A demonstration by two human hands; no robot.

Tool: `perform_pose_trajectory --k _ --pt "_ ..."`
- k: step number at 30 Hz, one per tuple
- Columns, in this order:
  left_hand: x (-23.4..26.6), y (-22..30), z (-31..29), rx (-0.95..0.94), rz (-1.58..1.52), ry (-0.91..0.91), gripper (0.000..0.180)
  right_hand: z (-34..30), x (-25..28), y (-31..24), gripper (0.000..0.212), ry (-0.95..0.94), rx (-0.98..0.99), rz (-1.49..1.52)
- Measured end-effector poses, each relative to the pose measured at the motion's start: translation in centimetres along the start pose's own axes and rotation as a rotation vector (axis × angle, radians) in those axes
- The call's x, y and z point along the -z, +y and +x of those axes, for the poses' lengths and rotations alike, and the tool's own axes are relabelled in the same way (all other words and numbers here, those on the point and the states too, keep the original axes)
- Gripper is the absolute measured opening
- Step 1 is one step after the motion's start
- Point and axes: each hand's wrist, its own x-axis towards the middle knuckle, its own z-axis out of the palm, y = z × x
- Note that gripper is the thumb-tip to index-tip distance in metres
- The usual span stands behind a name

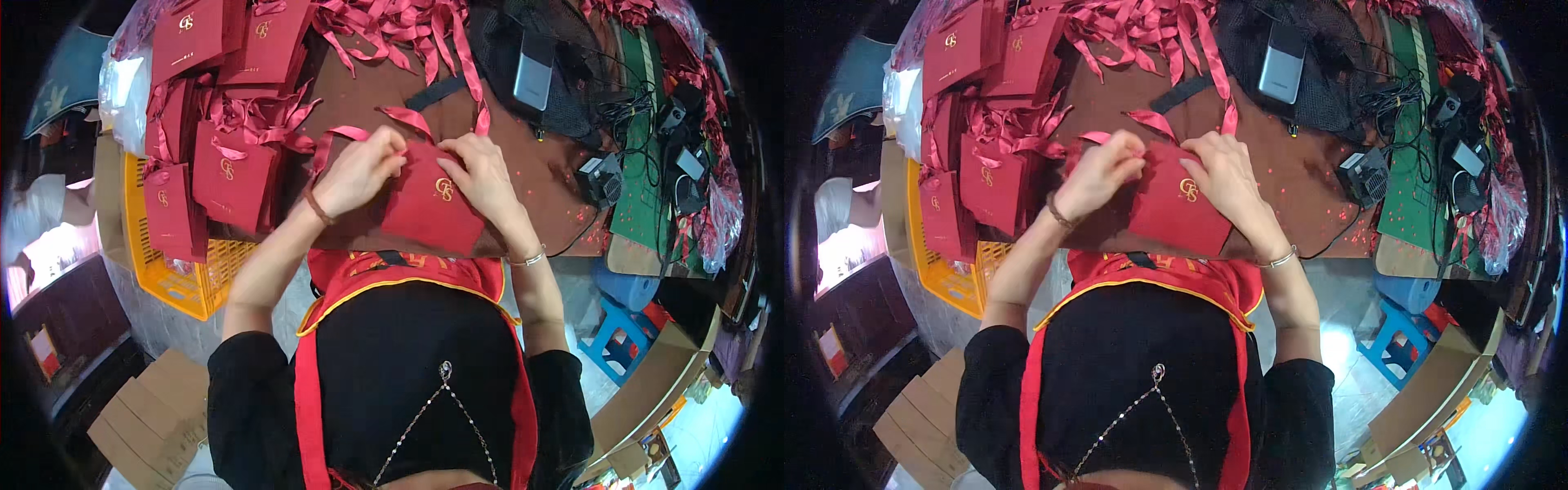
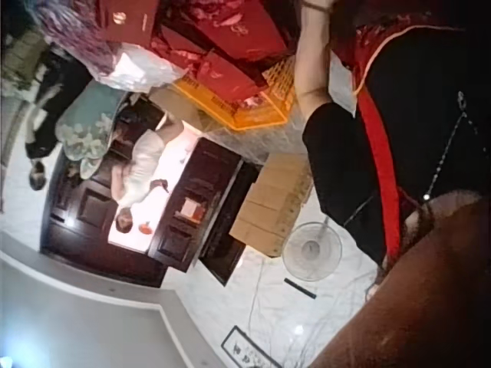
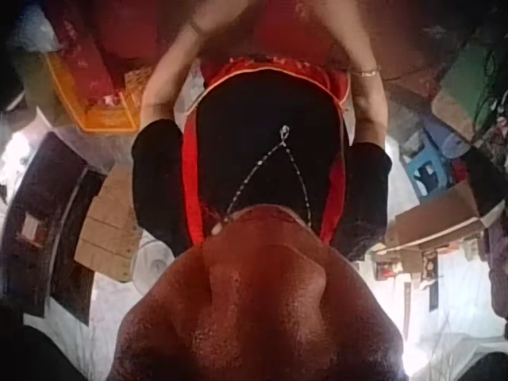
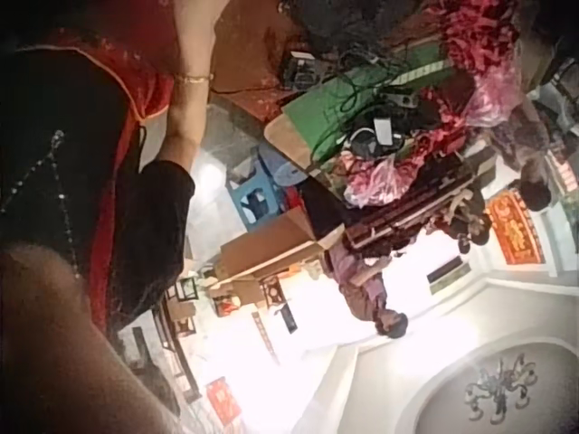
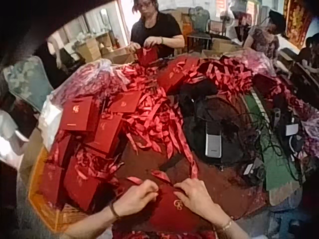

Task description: The person threads ribbon handles through holes in red gift bags by hand, fastens the ribbons, and stacks the finished gift bags on the table.

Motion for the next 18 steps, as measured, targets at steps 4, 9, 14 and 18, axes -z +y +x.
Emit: perform_pose_trajectory --k 4,9,14,18 --pt "-1.4 0.7 -0.7 -0.106 0.254 0.084 0.014 -0.3 0.3 -0.5 0.019 -0.075 -0.081 0.075" --pt "-2.5 0.1 -1.4 -0.241 0.330 0.107 0.016 -0.4 0.1 -0.2 0.020 -0.164 -0.248 0.289" --pt "-2.7 1.0 -1.2 -0.178 0.538 0.134 0.016 0.1 1.0 -0.4 0.029 -0.348 -0.447 0.492" --pt "-3.1 2.1 -0.8 -0.212 0.667 0.143 0.017 -0.1 0.5 0.3 0.031 -0.409 -0.474 0.539"
